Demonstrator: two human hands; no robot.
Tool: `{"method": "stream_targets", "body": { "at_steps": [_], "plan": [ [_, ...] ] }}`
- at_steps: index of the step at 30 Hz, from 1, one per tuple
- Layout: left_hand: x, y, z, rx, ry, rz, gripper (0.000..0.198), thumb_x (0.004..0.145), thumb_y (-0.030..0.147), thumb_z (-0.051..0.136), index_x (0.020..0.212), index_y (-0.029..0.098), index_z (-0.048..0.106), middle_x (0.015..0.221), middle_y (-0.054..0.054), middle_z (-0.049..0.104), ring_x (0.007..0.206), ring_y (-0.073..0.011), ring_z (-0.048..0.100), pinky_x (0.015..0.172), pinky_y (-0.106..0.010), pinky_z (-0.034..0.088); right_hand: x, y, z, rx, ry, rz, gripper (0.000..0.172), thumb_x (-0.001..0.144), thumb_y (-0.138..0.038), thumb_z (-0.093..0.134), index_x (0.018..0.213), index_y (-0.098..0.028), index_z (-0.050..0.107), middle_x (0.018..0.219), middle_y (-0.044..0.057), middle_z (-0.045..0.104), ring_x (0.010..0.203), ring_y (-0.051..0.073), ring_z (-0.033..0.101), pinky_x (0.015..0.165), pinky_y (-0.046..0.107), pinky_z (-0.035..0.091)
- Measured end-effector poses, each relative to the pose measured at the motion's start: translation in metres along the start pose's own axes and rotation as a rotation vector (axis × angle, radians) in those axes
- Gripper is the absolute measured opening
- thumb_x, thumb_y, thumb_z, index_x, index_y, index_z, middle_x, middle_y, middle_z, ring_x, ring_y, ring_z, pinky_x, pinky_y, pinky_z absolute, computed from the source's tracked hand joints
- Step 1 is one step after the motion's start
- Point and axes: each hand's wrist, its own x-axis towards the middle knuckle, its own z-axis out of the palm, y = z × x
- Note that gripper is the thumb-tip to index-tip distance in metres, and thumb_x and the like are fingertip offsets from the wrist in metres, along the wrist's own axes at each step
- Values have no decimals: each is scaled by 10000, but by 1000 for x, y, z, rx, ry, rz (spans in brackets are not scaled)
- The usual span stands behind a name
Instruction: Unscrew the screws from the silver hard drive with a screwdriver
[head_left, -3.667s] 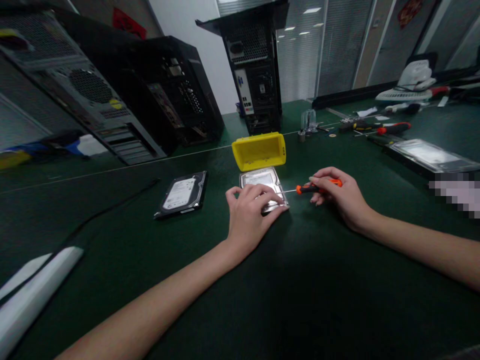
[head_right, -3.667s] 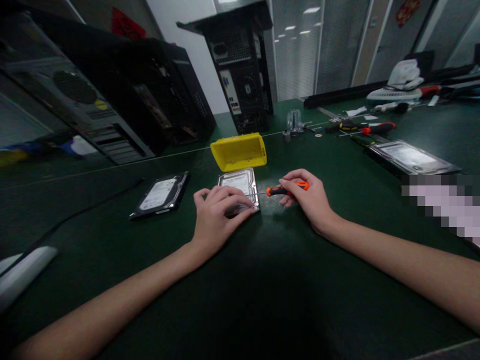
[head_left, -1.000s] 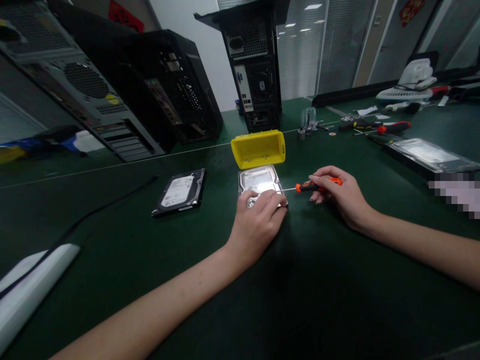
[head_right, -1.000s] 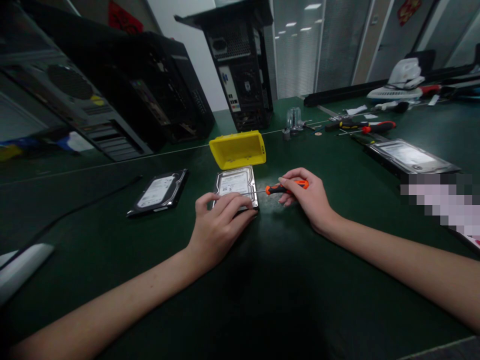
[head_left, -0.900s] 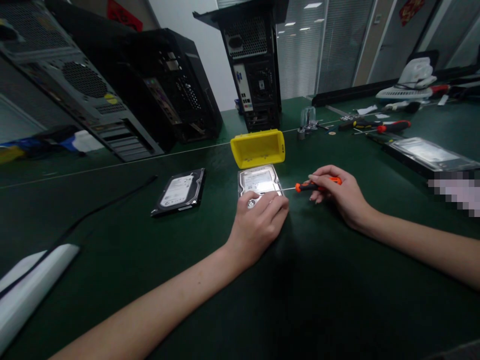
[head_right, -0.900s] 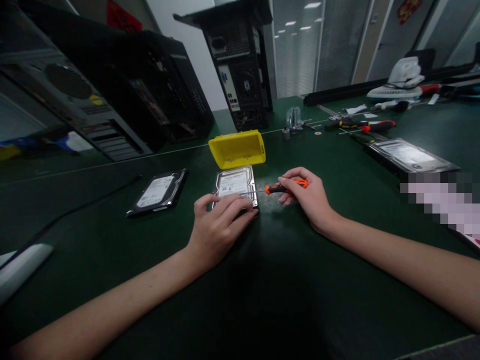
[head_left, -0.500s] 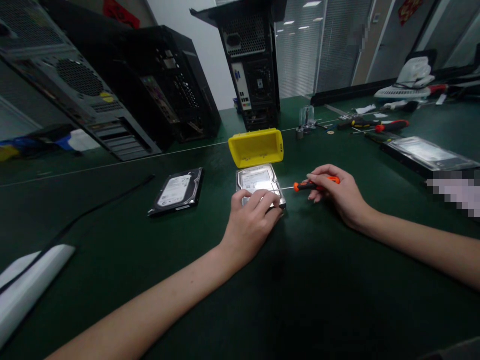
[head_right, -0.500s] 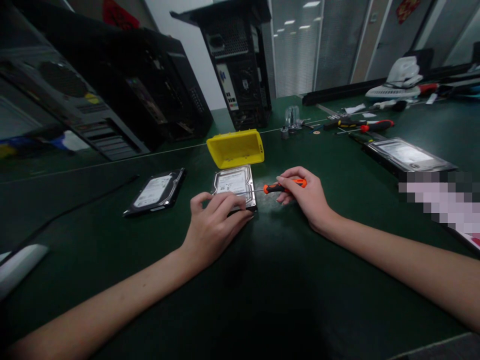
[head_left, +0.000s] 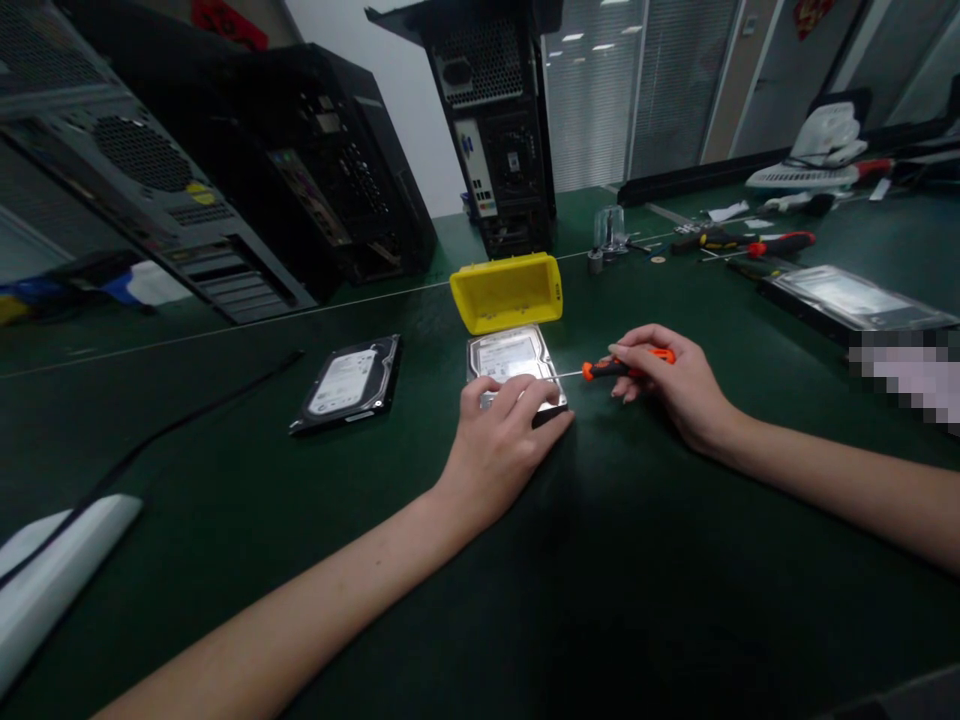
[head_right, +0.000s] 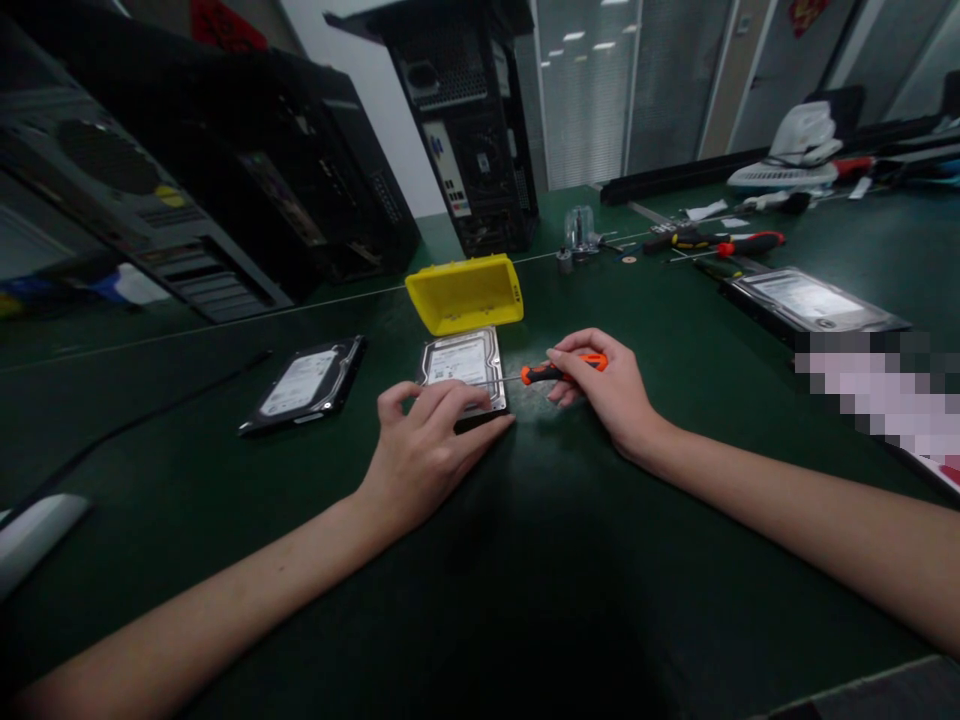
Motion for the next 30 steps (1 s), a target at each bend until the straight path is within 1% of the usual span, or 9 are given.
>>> {"method": "stream_targets", "body": {
  "at_steps": [4, 10, 12, 16, 19, 21, 23, 27, 30],
  "plan": [
    [2, 3, -4, 60, -28, 82, 221, 887, 114, 526, 927, 244, 701, 1026, -28, 668, 968, -193, 568, 873, -376, 303, 1, 1, 0, 2, -2, -6, 253, 751, -316, 696, 886, -141, 574, 707, 2, 628, 526, 80, 616, 481, 179, 480],
    [1, 5, -2, 47, -29, 106, 203, 894, 106, 517, 930, 215, 685, 983, -21, 663, 954, -179, 571, 867, -359, 298, 1, 2, 0, 9, 6, -6, 254, 749, -311, 698, 884, -138, 571, 695, 0, 630, 515, 77, 612, 471, 173, 479],
    [0, 4, -1, 7, -31, 77, 166, 886, 123, 542, 918, 208, 682, 976, -21, 659, 941, -178, 570, 859, -361, 298, 1, 1, 1, 14, 8, -5, 249, 750, -302, 697, 884, -136, 569, 704, 0, 630, 515, 73, 611, 470, 168, 480],
    [-2, 1, 0, -85, -20, -67, 99, 880, 203, 585, 893, 209, 683, 986, -44, 655, 949, -203, 563, 837, -381, 298, 0, -2, 2, 12, 6, 11, 233, 759, -283, 691, 885, -130, 570, 709, 0, 627, 515, 64, 609, 470, 158, 481],
    [-2, -1, 1, -82, -30, -139, 96, 863, 241, 615, 924, 217, 685, 1027, -66, 649, 985, -231, 549, 830, -397, 294, -1, -3, 2, 10, 8, 17, 233, 760, -279, 690, 895, -131, 572, 730, 4, 634, 522, 62, 611, 474, 157, 485],
    [-1, -1, 1, -55, -40, -115, 108, 869, 226, 606, 940, 234, 686, 1068, -63, 646, 1007, -236, 542, 831, -400, 289, -1, -3, 1, 8, 4, 17, 234, 762, -282, 689, 899, -132, 573, 730, 6, 636, 526, 64, 613, 477, 159, 488],
    [-1, 1, -1, -17, -44, -47, 152, 889, 176, 568, 953, 248, 685, 1093, -47, 646, 1014, -221, 543, 838, -395, 284, 0, -2, 1, 8, 0, 10, 232, 762, -284, 688, 895, -131, 574, 717, 6, 634, 523, 66, 610, 476, 160, 489],
    [0, 5, -8, 61, -57, 55, 230, 923, 123, 495, 995, 243, 678, 1071, -23, 653, 970, -182, 556, 827, -367, 296, 1, 0, 0, 5, 3, -2, 234, 761, -287, 688, 894, -130, 576, 708, 6, 632, 518, 66, 608, 473, 160, 488],
    [1, 9, -15, 100, -161, 68, 271, 928, 107, 464, 1066, 230, 662, 993, -30, 660, 880, -176, 565, 745, -342, 319, 1, 1, 0, 3, 0, -7, 245, 757, -294, 693, 894, -129, 574, 696, 4, 630, 518, 69, 611, 471, 160, 486]
  ]
}}
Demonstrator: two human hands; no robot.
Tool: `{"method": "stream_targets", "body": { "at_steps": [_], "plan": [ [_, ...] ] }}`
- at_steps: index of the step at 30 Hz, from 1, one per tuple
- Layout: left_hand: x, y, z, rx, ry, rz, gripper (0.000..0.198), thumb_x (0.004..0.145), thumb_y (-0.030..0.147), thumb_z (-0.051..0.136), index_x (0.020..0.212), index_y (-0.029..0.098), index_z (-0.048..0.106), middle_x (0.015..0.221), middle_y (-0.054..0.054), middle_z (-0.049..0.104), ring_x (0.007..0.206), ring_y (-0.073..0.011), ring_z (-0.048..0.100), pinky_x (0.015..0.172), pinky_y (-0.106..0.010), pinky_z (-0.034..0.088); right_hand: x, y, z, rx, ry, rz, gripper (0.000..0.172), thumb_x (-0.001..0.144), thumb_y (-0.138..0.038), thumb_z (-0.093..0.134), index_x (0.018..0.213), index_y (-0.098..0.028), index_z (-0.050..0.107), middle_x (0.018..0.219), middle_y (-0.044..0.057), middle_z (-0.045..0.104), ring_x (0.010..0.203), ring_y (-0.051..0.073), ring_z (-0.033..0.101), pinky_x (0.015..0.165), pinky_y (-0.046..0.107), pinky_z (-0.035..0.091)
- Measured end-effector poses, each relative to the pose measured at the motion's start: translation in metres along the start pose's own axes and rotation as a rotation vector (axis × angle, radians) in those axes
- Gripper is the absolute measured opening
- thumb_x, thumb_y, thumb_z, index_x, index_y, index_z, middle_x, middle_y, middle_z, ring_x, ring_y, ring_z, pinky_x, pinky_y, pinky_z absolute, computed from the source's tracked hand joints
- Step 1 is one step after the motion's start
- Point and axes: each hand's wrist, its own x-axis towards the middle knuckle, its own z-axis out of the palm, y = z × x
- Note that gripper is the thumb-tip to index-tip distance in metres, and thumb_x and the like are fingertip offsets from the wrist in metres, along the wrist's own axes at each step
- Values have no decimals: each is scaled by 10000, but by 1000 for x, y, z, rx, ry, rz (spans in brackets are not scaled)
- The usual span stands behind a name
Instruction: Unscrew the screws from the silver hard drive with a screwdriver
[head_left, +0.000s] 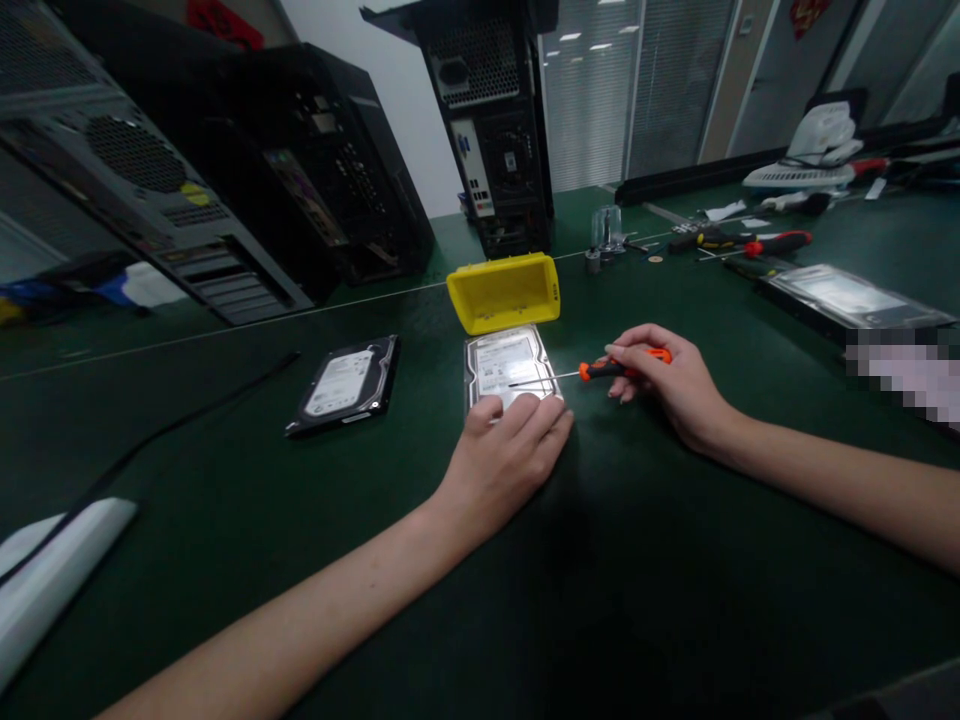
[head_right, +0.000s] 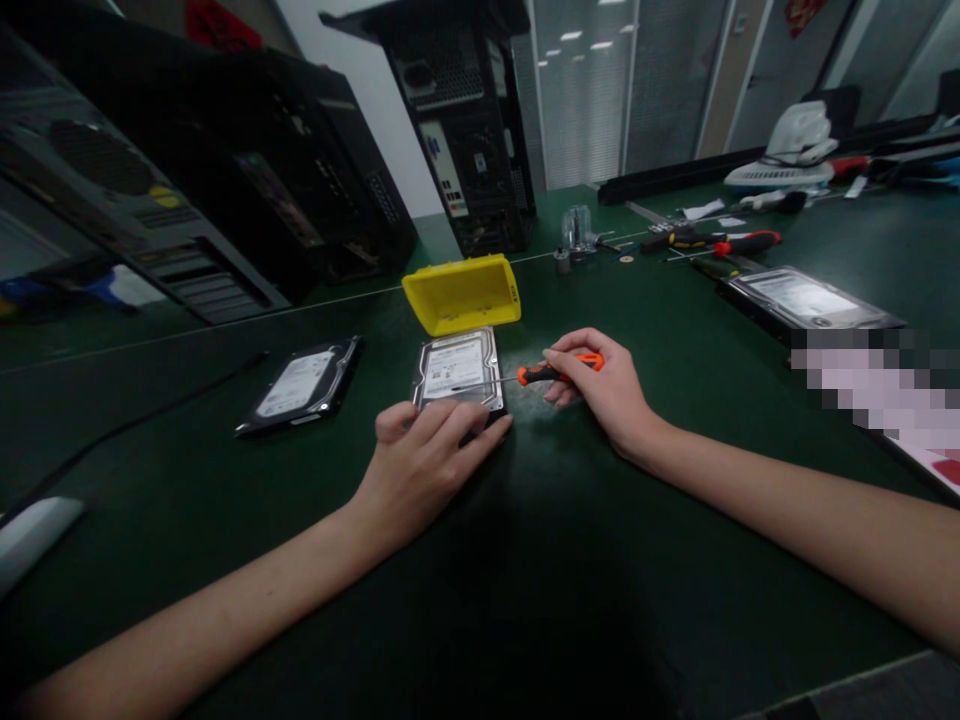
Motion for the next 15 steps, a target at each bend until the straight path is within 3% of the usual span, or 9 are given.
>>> {"method": "stream_targets", "body": {
  "at_steps": [6, 15],
  "plan": [
    [1, 11, -10, -72, -331, -54, 327, 957, 230, 448, 1231, 131, 595, 801, -57, 641, 676, -174, 557, 598, -314, 326, 0, -1, 0, 4, -3, 3, 236, 763, -278, 689, 897, -125, 571, 695, 1, 626, 518, 69, 614, 469, 157, 484],
    [2, 17, -12, -100, -471, -64, 440, 973, 278, 422, 1364, 80, 465, 723, -59, 642, 639, -172, 580, 562, -310, 339, 0, 0, 0, 14, -5, 0, 230, 761, -277, 691, 888, -126, 571, 695, 2, 630, 512, 66, 611, 472, 155, 487]
  ]
}}
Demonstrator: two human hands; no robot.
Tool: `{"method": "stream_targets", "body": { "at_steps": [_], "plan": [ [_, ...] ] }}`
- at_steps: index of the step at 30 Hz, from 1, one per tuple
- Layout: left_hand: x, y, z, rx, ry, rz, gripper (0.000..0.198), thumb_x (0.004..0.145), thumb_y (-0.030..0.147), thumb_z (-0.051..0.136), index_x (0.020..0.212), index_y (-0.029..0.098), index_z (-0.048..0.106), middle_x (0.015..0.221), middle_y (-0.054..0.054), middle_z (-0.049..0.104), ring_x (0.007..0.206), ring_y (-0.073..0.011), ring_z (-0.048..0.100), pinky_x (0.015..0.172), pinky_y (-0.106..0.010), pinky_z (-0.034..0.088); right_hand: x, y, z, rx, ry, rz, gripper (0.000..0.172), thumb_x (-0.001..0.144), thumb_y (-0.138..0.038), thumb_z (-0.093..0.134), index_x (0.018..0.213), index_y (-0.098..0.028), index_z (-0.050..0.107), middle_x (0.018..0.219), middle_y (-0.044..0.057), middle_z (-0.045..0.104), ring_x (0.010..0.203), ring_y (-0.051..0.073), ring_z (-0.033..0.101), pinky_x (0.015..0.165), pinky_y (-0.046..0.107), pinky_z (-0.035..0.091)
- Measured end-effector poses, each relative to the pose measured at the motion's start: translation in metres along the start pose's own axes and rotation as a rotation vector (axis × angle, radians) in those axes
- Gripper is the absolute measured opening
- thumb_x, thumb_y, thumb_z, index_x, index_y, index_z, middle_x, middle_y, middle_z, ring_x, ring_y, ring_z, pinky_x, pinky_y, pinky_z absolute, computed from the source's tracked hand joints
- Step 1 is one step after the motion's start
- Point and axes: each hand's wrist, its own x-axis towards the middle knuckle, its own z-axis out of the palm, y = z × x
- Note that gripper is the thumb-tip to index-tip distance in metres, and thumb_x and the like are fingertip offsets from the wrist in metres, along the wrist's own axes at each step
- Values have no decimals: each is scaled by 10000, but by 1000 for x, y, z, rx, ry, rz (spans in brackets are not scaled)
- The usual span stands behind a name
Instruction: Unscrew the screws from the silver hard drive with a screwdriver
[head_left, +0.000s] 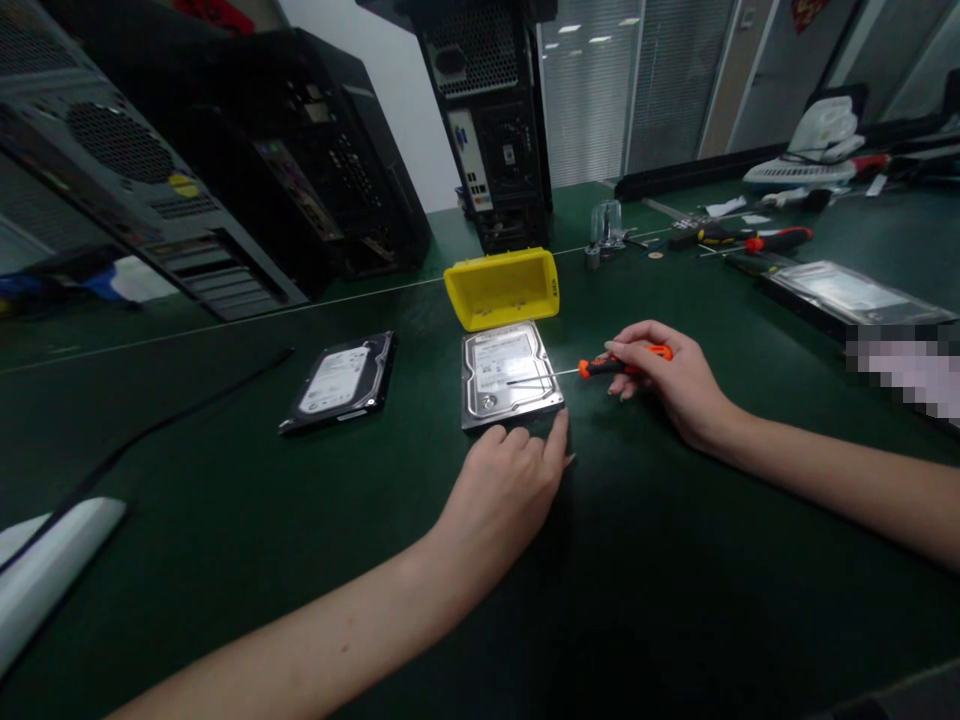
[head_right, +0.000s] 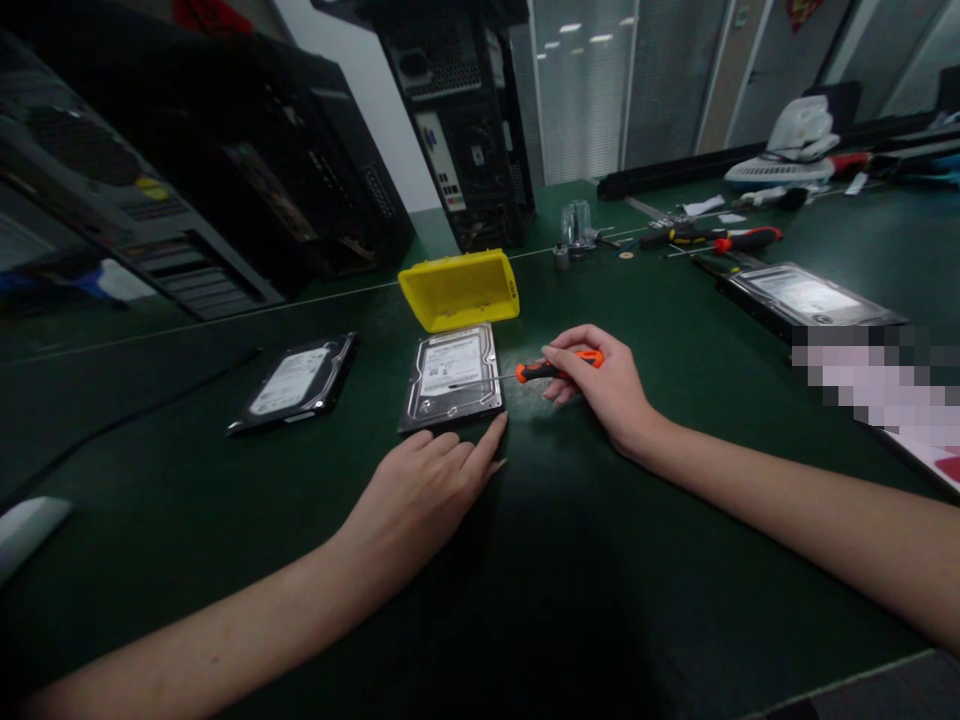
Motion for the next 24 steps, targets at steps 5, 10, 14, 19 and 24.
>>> {"method": "stream_targets", "body": {
  "at_steps": [5, 10, 14, 19, 24],
  "plan": [
    [0, 4, -1, 27, -51, 15, 467, 946, 183, 438, 1392, 45, 410, 803, -84, 658, 673, -177, 595, 549, -308, 360, -1, -1, 0, -10, 3, 10, 242, 760, -283, 692, 906, -131, 573, 693, 0, 629, 523, 71, 616, 477, 159, 489],
    [2, 3, -7, -25, -127, 13, 501, 911, 118, 459, 1401, 38, 388, 844, -96, 660, 704, -171, 603, 509, -283, 368, -1, 0, -1, -8, 0, 9, 247, 757, -288, 693, 907, -133, 573, 678, -3, 626, 526, 75, 617, 476, 163, 485],
    [1, 2, -8, -44, -89, -13, 463, 950, 220, 448, 1388, 73, 423, 797, -88, 655, 676, -174, 602, 490, -272, 369, -1, 0, -1, -7, -9, 9, 256, 747, -296, 701, 904, -140, 572, 697, 0, 633, 532, 80, 619, 475, 171, 483],
    [-3, 5, -6, -6, -62, -29, 475, 931, 206, 474, 1386, 77, 431, 782, -90, 652, 654, -174, 591, 456, -260, 342, 0, 0, -1, -22, 0, 15, 247, 752, -306, 693, 897, -146, 573, 693, -4, 624, 524, 79, 613, 485, 183, 483],
    [-2, 6, -8, -6, -94, 1, 516, 876, 82, 468, 1387, 38, 415, 800, -95, 652, 648, -173, 583, 424, -264, 320, 2, 3, -3, -30, -13, 2, 278, 735, -327, 706, 903, -147, 577, 735, 13, 640, 539, 88, 625, 481, 190, 486]
  ]
}}
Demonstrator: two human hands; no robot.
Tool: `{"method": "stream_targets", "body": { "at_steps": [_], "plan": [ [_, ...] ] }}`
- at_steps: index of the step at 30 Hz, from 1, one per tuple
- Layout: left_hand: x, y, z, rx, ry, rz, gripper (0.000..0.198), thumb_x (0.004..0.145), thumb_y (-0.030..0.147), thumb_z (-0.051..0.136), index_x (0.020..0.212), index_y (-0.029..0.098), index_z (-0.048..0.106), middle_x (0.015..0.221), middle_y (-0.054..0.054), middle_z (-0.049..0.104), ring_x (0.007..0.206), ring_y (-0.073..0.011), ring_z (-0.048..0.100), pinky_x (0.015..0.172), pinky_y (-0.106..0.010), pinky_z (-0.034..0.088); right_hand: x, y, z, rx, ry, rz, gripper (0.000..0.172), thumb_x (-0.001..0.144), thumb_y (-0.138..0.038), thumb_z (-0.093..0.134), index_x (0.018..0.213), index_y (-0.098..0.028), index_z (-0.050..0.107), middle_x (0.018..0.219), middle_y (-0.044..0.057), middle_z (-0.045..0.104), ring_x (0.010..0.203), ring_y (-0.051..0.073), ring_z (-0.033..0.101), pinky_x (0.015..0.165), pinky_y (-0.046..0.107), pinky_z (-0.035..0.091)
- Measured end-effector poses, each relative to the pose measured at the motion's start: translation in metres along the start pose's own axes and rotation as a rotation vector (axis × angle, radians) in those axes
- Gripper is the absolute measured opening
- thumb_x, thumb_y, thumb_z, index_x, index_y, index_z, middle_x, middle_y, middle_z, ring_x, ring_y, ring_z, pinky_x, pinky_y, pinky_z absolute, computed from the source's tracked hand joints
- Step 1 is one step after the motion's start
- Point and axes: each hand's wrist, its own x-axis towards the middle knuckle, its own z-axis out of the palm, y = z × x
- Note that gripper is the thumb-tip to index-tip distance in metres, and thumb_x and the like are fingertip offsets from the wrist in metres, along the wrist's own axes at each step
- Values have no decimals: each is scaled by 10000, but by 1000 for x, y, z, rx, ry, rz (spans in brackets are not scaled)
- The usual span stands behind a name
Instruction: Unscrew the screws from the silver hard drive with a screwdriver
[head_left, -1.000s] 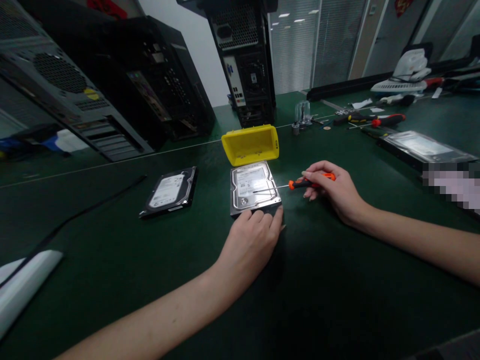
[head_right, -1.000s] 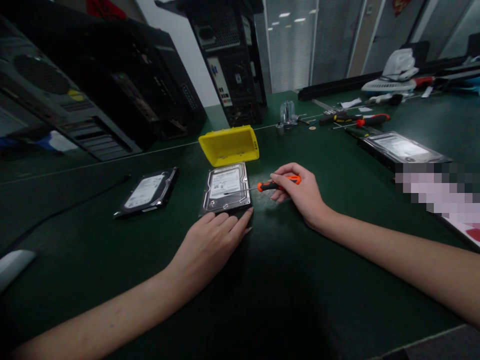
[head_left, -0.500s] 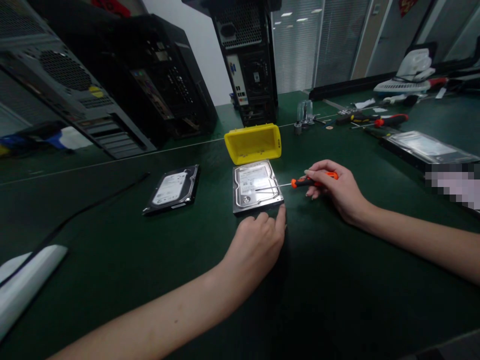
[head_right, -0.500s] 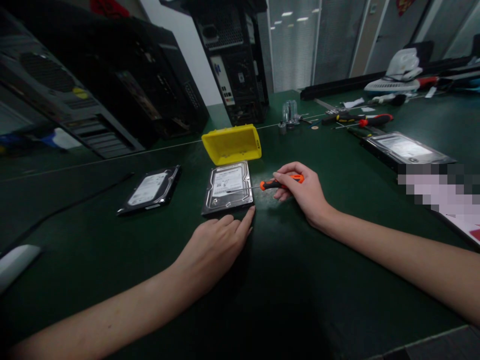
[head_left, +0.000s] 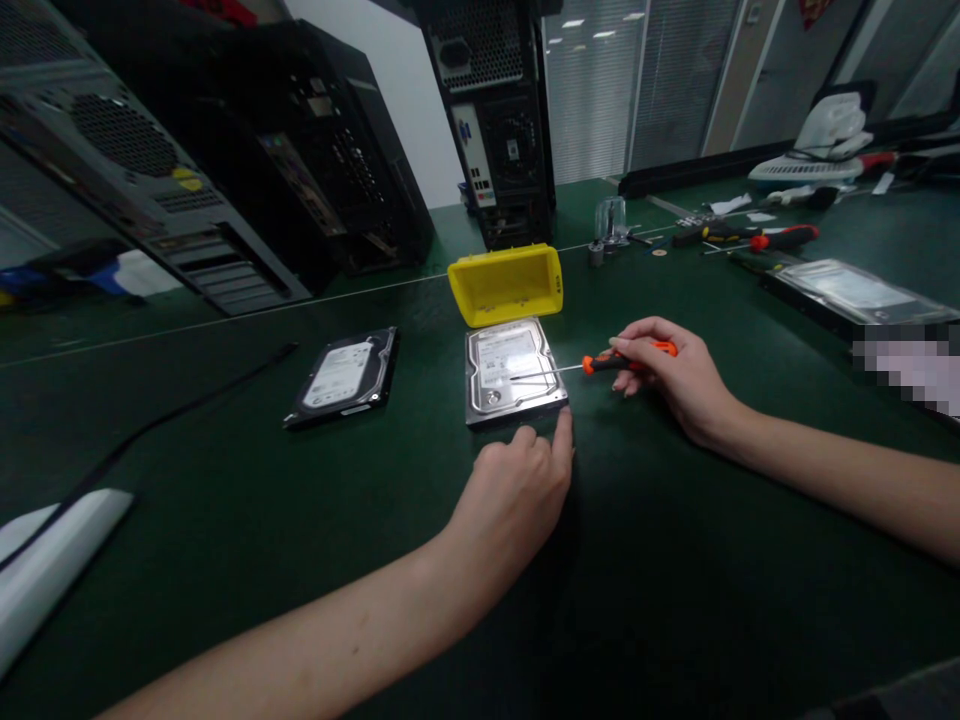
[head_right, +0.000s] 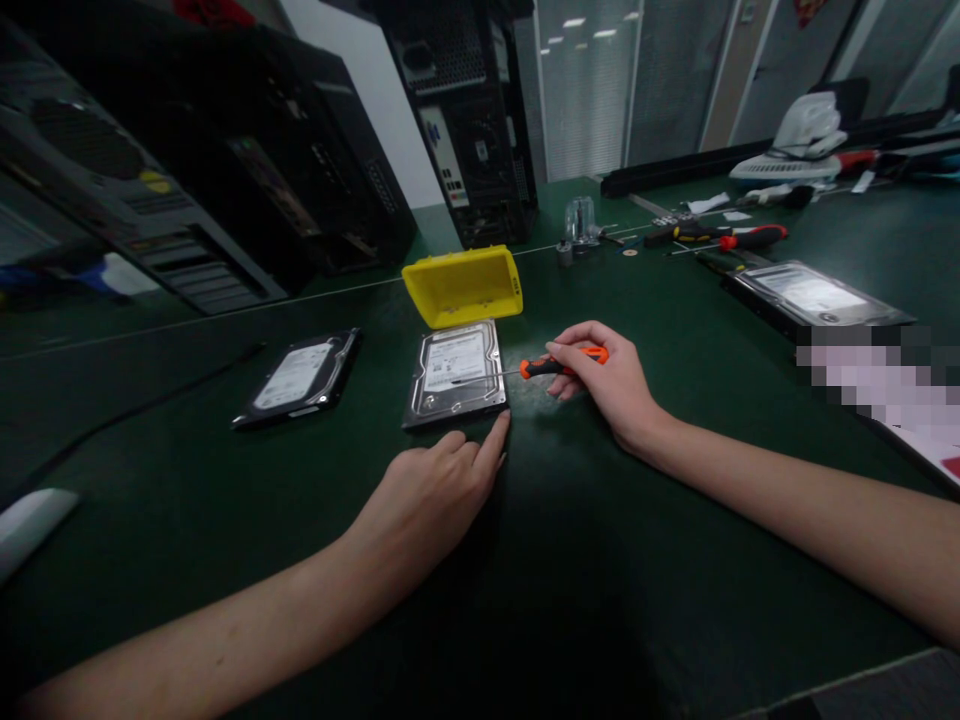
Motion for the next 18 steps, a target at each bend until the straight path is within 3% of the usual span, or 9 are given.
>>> {"method": "stream_targets", "body": {
  "at_steps": [10, 15, 18],
  "plan": [
    [8, 9, -6, -14, -30, -25, 482, 873, 61, 449, 1351, 5, 448, 652, -69, 628, 525, -141, 561, 383, -255, 248, 0, 0, 0, -5, 9, 1, 255, 736, -320, 704, 888, -156, 582, 709, 4, 632, 544, 98, 623, 486, 204, 489],
    [4, 13, -4, -14, 35, -44, 443, 863, 55, 463, 1303, 17, 500, 646, -61, 619, 499, -136, 537, 383, -250, 243, -1, -1, 0, -5, 10, 13, 262, 732, -323, 711, 887, -155, 582, 705, 7, 633, 542, 95, 619, 489, 201, 492],
    [0, 4, 0, -28, 140, -29, 325, 863, 64, 485, 1170, 69, 591, 678, -52, 623, 537, -141, 550, 400, -243, 270, 0, 0, 0, -4, 6, 5, 265, 735, -324, 708, 893, -156, 578, 699, 5, 632, 540, 96, 619, 489, 203, 489]
  ]
}}
